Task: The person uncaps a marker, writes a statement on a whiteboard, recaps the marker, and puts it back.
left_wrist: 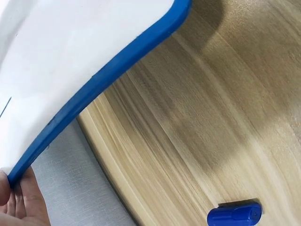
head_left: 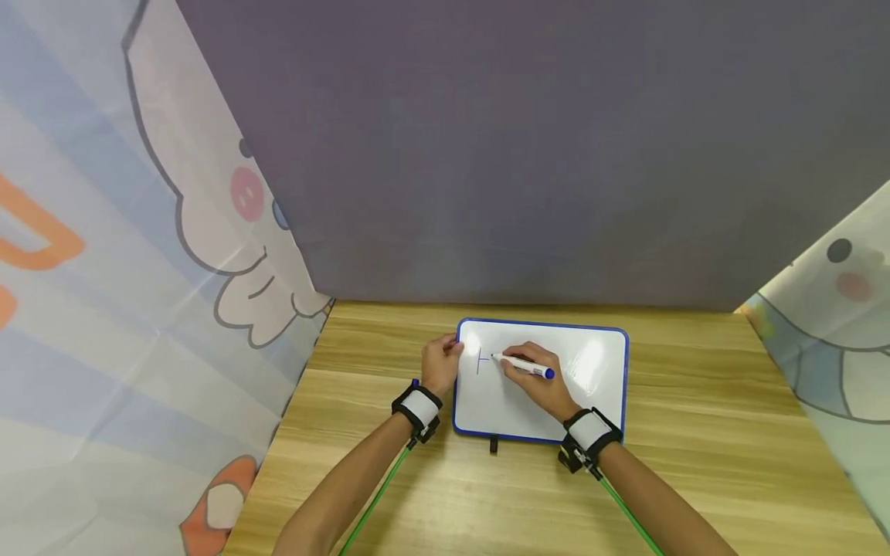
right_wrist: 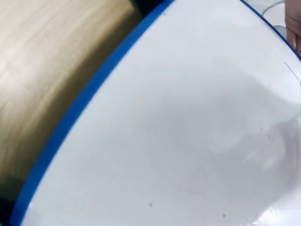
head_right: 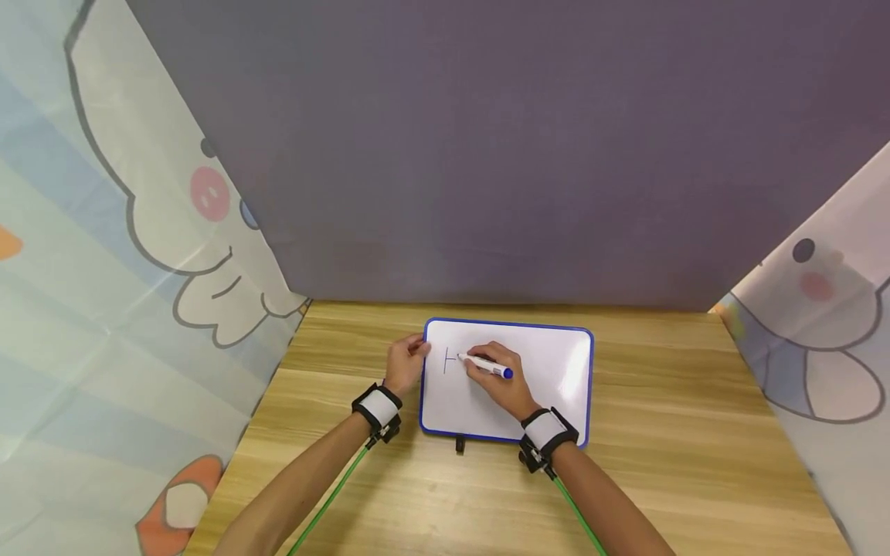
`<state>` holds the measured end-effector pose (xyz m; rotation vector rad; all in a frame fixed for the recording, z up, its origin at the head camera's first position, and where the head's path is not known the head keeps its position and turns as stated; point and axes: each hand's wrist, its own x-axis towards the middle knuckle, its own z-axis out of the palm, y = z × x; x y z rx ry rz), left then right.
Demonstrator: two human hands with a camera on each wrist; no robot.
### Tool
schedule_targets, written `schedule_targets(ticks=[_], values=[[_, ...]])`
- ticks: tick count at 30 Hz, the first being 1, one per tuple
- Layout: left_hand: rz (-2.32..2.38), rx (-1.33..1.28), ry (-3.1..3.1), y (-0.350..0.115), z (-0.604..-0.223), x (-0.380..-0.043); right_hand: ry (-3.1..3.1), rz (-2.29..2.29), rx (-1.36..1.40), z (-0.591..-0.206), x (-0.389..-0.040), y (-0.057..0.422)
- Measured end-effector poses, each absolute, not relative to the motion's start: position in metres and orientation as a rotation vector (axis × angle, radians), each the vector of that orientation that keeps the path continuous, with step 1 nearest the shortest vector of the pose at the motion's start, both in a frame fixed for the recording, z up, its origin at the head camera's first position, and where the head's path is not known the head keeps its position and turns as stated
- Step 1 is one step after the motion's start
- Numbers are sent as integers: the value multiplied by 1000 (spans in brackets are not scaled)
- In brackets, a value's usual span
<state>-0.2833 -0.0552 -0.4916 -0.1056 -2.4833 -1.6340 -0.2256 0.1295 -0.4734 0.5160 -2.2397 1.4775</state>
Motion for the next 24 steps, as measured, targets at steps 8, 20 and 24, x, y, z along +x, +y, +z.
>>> schedule_targets(ticks=[8, 20, 24], values=[[-1638, -103, -2468, -54, -492, -282, -2227, 1466, 499, -474, -227, 134], [-1608, -132, -2482, -50, -490, -279, -2183, 1450, 549, -473, -225, 134], [-1595, -147, -2490, -49, -488, -279, -2221, 1458, 538, -476, -218, 132]])
